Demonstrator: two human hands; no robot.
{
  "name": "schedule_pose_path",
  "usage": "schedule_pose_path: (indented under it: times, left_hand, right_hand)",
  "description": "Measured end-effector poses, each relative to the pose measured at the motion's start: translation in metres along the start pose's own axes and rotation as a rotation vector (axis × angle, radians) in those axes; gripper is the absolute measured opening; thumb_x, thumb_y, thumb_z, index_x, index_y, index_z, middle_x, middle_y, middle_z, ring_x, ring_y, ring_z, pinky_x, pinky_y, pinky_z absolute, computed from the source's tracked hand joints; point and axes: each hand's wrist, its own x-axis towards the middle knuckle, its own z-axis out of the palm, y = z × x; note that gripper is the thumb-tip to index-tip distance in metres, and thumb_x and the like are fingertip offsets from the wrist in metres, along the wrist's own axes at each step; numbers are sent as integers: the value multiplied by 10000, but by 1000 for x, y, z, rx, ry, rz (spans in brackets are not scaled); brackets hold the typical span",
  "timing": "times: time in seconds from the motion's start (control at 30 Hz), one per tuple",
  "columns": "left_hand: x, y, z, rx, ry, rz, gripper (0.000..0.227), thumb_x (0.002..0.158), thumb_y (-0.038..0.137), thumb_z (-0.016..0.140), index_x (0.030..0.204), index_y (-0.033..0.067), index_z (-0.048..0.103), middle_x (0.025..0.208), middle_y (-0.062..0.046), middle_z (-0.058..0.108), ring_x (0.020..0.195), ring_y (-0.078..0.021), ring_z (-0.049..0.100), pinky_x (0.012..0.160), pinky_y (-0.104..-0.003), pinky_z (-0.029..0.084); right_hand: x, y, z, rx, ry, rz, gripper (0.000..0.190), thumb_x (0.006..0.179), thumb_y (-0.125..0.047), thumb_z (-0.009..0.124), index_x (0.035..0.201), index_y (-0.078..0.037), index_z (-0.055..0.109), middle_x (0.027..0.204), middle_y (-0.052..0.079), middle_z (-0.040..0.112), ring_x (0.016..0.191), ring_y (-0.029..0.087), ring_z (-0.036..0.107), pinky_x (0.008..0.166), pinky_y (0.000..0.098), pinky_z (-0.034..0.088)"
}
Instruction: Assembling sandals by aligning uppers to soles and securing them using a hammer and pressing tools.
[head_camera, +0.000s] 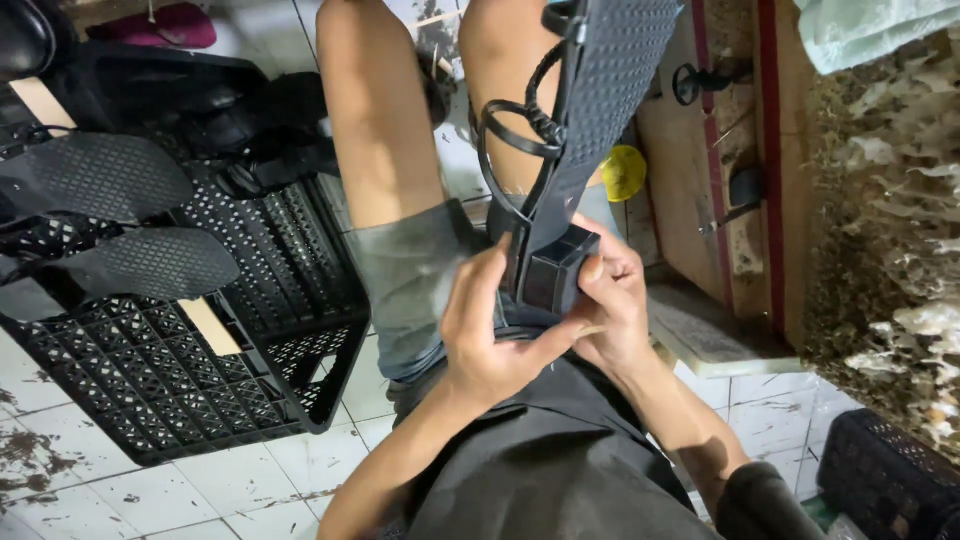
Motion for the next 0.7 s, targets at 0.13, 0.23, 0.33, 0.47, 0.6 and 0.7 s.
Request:
schedule_pose_path:
  times: [0.13, 0.23, 0.33, 0.47, 0.6, 0.7]
  left_hand:
    - [4, 10, 4, -31, 78, 24, 648, 626, 246, 778, 1099, -104, 506, 908, -209, 586, 735, -276, 586, 655, -352, 493]
    - [3, 11, 5, 21, 103, 60, 653, 616, 227, 795, 1090, -121, 511, 850, -205, 595, 688, -269, 590, 620, -333, 500]
    - [6, 12, 4, 40, 89, 66, 577, 655, 204, 766, 1067, -126, 531, 784, -191, 600, 632, -254, 585, 560, -326, 504]
    - [11, 15, 2, 47, 70, 79, 427, 702, 208, 711, 965, -104, 586, 707, -143, 576, 559, -209, 550, 510, -290, 490]
    - [8, 9, -7, -73, -72, -90, 460, 678, 211, 717, 997, -79, 557, 736, -155, 558, 604, -261, 574, 557, -323, 480]
    - [22, 7, -21, -217, -229, -189, 344, 786, 163, 585, 1016, -85, 525, 740, -194, 556, 642, -279, 559, 578, -392, 449]
  right_hand:
    - [-5, 3, 7, 27, 22, -7, 512, 756, -268, 637, 1103, 88, 514, 878, 242, 616, 812, 242, 620, 709, 379, 533]
    - [-6, 4, 4, 21, 33, -45, 516, 758, -263, 633, 1111, 89, 502, 870, 247, 609, 784, 246, 625, 691, 397, 537]
    - [-7, 10, -5, 17, 40, -79, 512, 753, -239, 637, 1111, 99, 498, 870, 261, 603, 773, 254, 627, 678, 405, 536]
    - [-12, 21, -19, -46, 63, -125, 468, 762, -199, 631, 1095, 107, 510, 809, 226, 612, 722, 195, 608, 666, 359, 527]
    - [-14, 25, -29, -96, 60, -222, 451, 769, -130, 623, 1119, 115, 482, 487, 165, 564, 525, 160, 614, 668, 229, 510]
    - [-14, 6, -2, -191, 78, -258, 451, 702, -83, 688, 1076, 105, 520, 700, 173, 637, 647, 128, 603, 653, 247, 485]
